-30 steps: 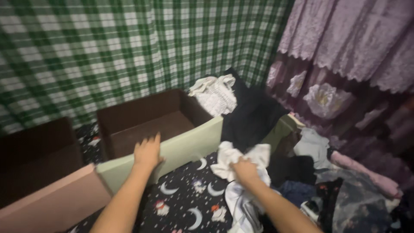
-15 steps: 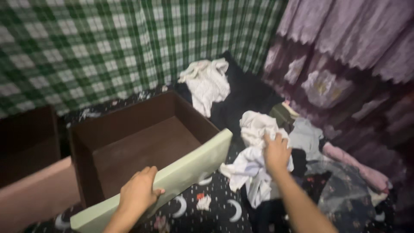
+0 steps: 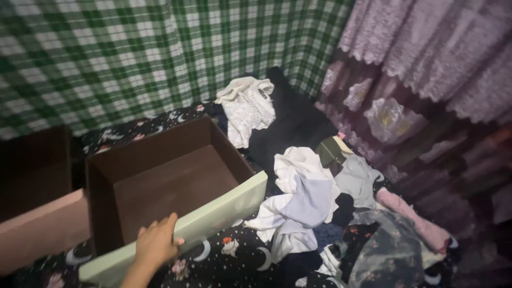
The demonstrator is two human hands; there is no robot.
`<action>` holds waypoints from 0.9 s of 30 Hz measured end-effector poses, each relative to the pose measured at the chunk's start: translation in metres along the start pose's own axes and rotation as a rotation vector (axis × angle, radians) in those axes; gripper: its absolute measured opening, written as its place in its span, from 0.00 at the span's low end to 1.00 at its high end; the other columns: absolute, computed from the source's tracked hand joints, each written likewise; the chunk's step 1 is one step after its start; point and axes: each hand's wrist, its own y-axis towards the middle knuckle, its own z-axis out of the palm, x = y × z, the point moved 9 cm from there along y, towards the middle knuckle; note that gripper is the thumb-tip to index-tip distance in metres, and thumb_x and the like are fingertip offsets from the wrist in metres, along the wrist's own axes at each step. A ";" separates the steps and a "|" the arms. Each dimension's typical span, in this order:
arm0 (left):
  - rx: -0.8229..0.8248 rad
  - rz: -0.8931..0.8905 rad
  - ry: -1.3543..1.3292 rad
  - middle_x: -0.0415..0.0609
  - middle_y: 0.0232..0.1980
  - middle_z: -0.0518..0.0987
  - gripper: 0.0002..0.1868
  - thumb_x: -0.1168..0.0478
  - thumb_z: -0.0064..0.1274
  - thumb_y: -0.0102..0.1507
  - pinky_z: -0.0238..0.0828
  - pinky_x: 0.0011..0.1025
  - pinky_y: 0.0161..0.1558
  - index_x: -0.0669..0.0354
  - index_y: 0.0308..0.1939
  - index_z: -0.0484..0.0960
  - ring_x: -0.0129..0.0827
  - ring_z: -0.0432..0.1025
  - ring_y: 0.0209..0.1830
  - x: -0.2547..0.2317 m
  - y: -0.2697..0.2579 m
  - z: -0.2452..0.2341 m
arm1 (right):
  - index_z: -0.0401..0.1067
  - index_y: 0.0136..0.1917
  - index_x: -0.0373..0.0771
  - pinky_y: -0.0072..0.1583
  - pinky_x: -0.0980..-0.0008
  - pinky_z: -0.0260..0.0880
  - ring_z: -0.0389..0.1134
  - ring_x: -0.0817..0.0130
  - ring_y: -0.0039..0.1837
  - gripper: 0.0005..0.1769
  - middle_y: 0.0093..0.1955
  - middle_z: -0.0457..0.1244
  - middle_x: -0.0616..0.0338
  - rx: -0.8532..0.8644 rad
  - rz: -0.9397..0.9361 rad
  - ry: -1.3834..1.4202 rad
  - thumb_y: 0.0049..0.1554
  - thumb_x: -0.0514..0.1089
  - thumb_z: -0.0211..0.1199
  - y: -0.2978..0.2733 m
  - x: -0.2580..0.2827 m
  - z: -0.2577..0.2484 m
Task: The person folds various garments including underwear, socks, and shirts by hand and places them into open storage boxes on a bed. The person handles each item individually, folding and stacking them neatly within the boxes.
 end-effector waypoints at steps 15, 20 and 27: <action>0.156 -0.275 -0.014 0.35 0.68 0.73 0.34 0.46 0.67 0.58 0.59 0.58 0.67 0.32 0.65 0.67 0.39 0.65 0.71 0.010 0.005 0.019 | 0.73 0.63 0.60 0.62 0.50 0.70 0.69 0.41 0.61 0.22 0.72 0.54 0.46 0.200 0.136 0.007 0.60 0.39 0.55 0.015 -0.126 -0.011; 0.194 -0.146 -0.037 0.34 0.69 0.71 0.37 0.49 0.64 0.60 0.55 0.61 0.71 0.32 0.70 0.62 0.35 0.65 0.72 0.011 0.018 0.018 | 0.70 0.64 0.55 0.61 0.50 0.71 0.69 0.44 0.61 0.28 0.70 0.58 0.47 0.078 0.272 0.017 0.53 0.33 0.54 0.028 -0.194 0.005; 0.166 0.125 -0.045 0.44 0.56 0.83 0.28 0.47 0.62 0.58 0.73 0.42 0.59 0.42 0.60 0.71 0.40 0.75 0.61 0.008 0.036 0.002 | 0.74 0.59 0.55 0.60 0.50 0.71 0.69 0.48 0.63 0.20 0.62 0.65 0.47 0.005 0.394 -0.037 0.57 0.36 0.54 0.060 -0.215 0.023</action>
